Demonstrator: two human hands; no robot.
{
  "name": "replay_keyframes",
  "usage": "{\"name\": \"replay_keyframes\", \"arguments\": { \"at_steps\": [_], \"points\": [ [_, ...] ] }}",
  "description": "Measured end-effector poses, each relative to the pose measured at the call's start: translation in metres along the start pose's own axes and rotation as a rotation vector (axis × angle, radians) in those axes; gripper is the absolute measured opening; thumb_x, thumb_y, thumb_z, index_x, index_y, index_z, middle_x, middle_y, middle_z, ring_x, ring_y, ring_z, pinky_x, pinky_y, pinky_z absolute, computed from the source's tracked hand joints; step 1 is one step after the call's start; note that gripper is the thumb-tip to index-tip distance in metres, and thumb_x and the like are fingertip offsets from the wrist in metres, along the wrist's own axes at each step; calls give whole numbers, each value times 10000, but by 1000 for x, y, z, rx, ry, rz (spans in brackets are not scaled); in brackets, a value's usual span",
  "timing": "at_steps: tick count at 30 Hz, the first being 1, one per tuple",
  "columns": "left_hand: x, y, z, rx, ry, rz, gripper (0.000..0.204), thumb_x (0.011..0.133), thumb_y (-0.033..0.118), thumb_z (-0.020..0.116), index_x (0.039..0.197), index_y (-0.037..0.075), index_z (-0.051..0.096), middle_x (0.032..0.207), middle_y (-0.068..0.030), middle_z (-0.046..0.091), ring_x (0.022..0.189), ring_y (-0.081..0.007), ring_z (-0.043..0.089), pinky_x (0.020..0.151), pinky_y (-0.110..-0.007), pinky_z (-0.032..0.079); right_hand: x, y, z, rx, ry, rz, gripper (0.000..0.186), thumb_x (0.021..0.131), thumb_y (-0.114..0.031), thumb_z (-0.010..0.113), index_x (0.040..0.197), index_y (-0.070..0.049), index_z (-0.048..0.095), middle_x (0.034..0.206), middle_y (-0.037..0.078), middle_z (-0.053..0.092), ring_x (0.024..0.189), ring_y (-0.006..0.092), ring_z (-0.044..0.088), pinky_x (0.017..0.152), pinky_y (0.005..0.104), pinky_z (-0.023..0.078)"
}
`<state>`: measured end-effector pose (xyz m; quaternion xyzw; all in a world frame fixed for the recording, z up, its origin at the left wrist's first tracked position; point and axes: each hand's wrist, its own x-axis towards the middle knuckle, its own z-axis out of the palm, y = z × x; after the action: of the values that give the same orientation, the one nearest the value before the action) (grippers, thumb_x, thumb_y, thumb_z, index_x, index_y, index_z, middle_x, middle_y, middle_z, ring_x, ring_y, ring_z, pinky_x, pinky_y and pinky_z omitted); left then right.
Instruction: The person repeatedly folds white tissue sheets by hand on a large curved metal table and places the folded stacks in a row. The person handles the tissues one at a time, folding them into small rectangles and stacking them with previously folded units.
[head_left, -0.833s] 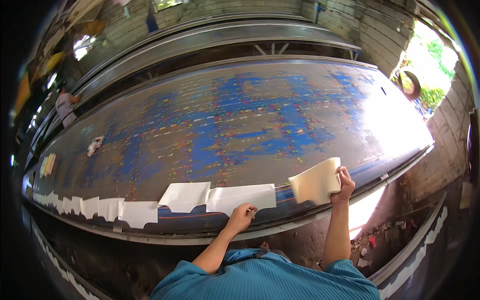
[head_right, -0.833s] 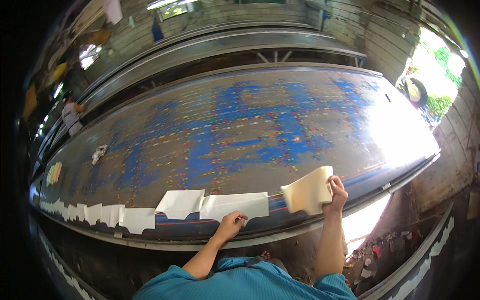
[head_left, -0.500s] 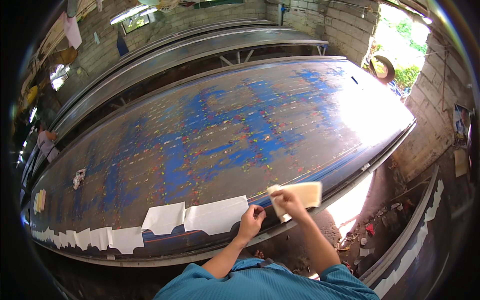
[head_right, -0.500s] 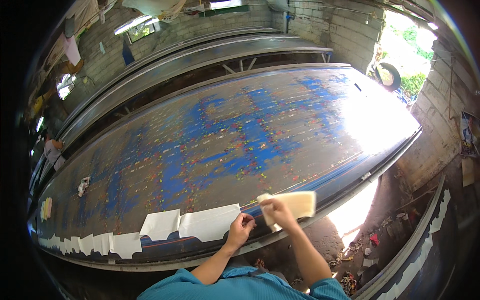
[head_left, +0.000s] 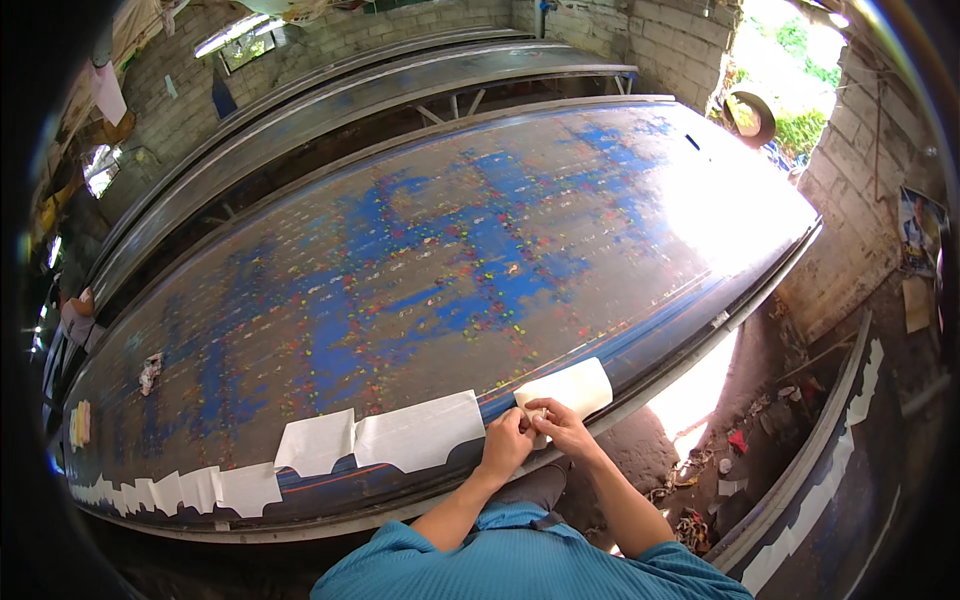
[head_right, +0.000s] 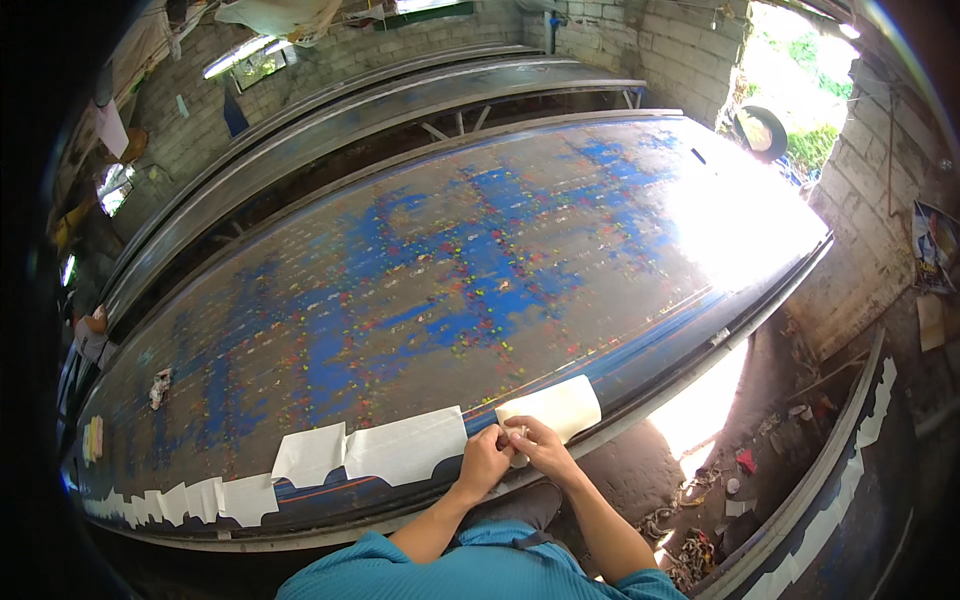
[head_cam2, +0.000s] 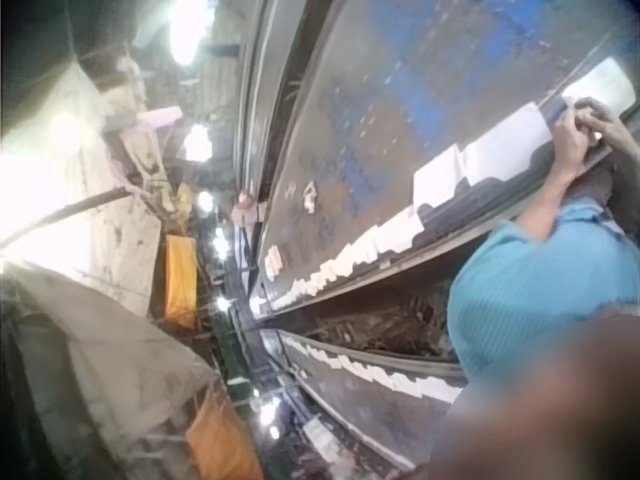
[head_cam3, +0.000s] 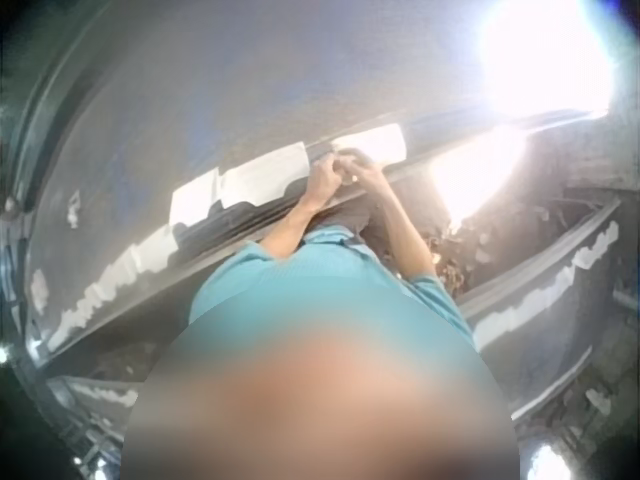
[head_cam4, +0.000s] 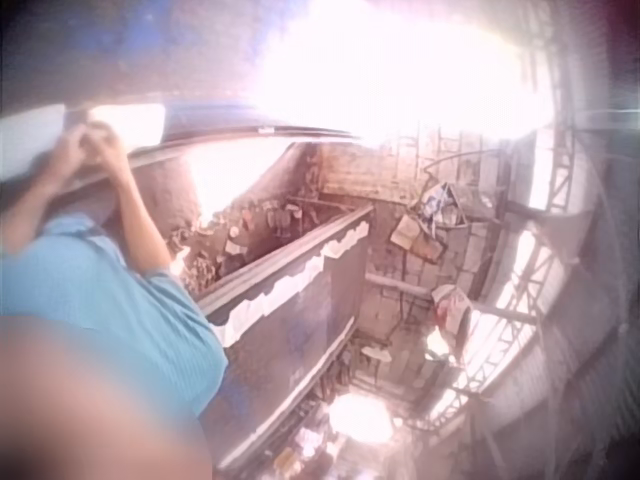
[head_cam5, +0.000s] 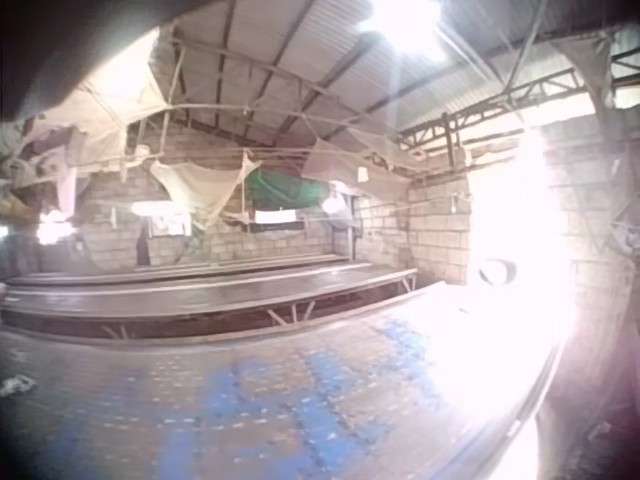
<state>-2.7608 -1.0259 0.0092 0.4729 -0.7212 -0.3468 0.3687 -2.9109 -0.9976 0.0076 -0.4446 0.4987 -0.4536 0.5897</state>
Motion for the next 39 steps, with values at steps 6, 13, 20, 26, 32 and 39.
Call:
{"name": "replay_keyframes", "arguments": {
  "at_steps": [6, 13, 20, 26, 32, 39],
  "points": [
    [10, -12, 7, -67, -200, -174, 218, 864, 181, 671, 805, -20, 608, 776, -203, 649, 682, -283, 641, 634, -385, 487, 0, 6, -13, -51, 12, -114, 522, 938, -158, 612, 1396, -73, 375, 1027, 101, 552, 873, 156, 569, 740, 301, 489],
    [17, -30, 26, -596, -291, -414, 127, 943, 110, 598, 948, -8, 645, 858, 6, 619, 772, -62, 520, 706, -229, 435, 9, 9, -41, 4, 30, -78, 567, 927, -36, 559, 1425, -94, 294, 1046, 113, 528, 888, 152, 572, 681, 282, 496],
    [34, -24, 51, -747, -176, -509, 155, 970, 32, 491, 949, 1, 641, 880, 0, 630, 791, -61, 542, 734, -227, 450, 31, -2, -67, -196, 13, -4, 201, 884, -182, 666, 995, -14, 672, 889, 29, 568, 752, 108, 546, 660, 277, 453],
    [54, -11, 60, -491, -101, -342, 136, 934, 20, 507, 923, -3, 642, 834, 12, 611, 766, -60, 507, 688, -242, 436, 48, -20, -86, -411, 31, -78, 251, 821, -200, 754, 930, 10, 674, 860, 59, 592, 733, 122, 558, 655, 290, 452],
    [77, -17, 71, -652, -63, -338, 132, 911, 32, 531, 959, 11, 652, 856, 16, 623, 783, -57, 527, 702, -232, 435, 69, -19, -112, -183, -30, -146, 142, 825, -115, 725, 858, 0, 649, 829, 44, 621, 746, 131, 577, 668, 284, 458],
    [61, -14, -13, -1248, 245, -133, 320, 871, 160, 538, 1130, 2, 640, 1090, -150, 673, 986, -291, 662, 886, -436, 535, 73, -72, -238, 622, -11, -99, 500, 687, -188, 642, 1111, 74, 598, 989, 144, 678, 823, 246, 680, 747, 364, 574]
  ]
}}
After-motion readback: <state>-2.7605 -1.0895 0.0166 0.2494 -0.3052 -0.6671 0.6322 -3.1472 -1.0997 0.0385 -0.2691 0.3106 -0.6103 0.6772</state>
